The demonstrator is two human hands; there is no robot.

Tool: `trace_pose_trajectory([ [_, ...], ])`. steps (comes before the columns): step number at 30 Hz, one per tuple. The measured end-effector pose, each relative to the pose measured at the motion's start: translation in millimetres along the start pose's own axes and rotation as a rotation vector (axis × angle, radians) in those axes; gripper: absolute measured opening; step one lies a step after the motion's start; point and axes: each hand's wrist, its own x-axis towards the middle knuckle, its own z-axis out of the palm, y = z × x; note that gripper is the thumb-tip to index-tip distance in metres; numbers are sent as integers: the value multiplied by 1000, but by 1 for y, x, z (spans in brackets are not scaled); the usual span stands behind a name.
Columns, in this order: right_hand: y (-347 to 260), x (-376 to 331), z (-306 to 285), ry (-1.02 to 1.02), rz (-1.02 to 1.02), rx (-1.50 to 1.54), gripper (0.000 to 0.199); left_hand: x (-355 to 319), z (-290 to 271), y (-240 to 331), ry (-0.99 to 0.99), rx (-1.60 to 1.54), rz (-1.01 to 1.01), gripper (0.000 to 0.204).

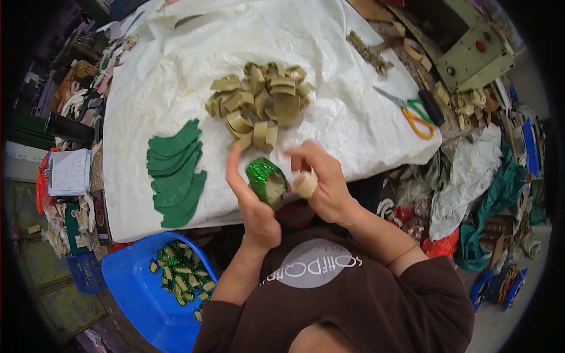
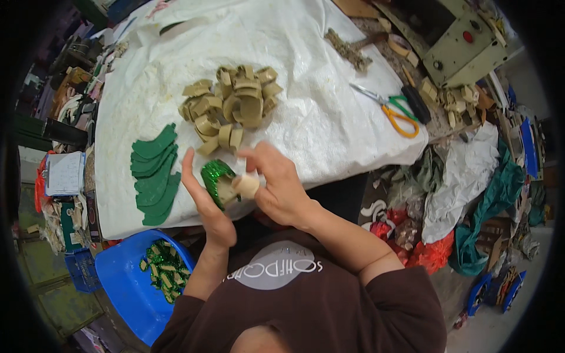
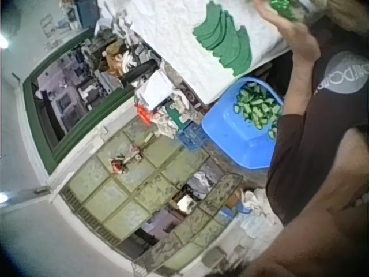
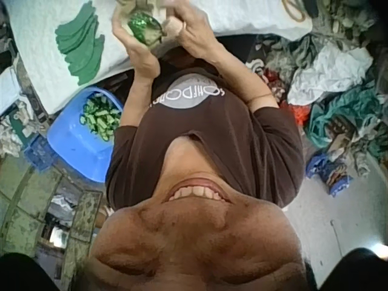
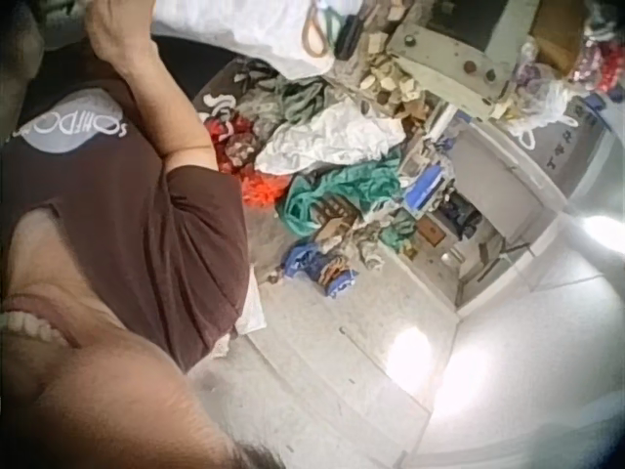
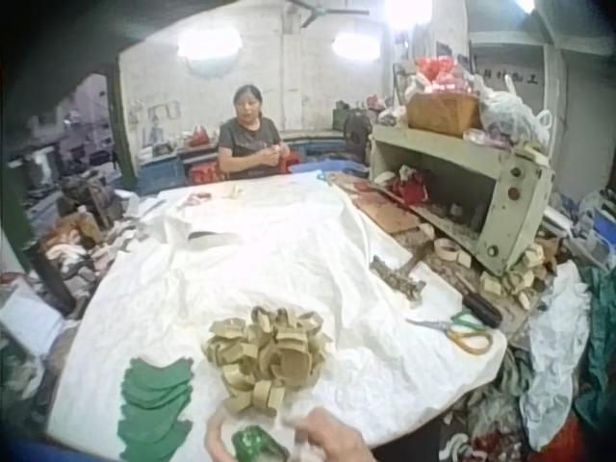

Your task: The person sits at a workbench and repeatedly picks up beige plastic components and green foam pieces. They wrap the foam around the plastic parts by hand and place the finished assemblies into a blue bin.

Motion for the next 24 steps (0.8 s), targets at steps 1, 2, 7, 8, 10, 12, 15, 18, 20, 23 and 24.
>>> trace_pose_trajectory([
  [1,-3,4,0,-65,17,-67,39,-1,-7,-4,-113,375,114,84],
  [2,-13,11,-5,-184,71,-133,39,-6,-6,1,-230,413,15,91],
  [7,6,8,-4,-104,-95,200,34,2,-19,3,-285,393,-19,78],
  [8,7,8,-3,-71,-171,143,35,5,-21,5,-287,315,-89,73],
  [10,6,9,0,-10,-324,40,37,5,-24,12,-288,166,-232,62],
  [12,6,6,1,-104,-179,257,36,5,-26,24,-221,26,-375,50],
  [15,13,8,1,-174,253,944,22,9,-35,28,-324,283,-207,49],
  [18,30,16,-1,-316,370,962,20,16,-31,46,-372,474,-44,49],
  [20,25,19,-9,-399,338,883,21,16,-32,48,-378,474,-7,53],
  [23,20,20,-11,-434,225,671,20,14,-34,51,-418,514,38,55],
  [24,20,17,-9,-407,168,601,20,12,-34,52,-423,523,42,55],
])
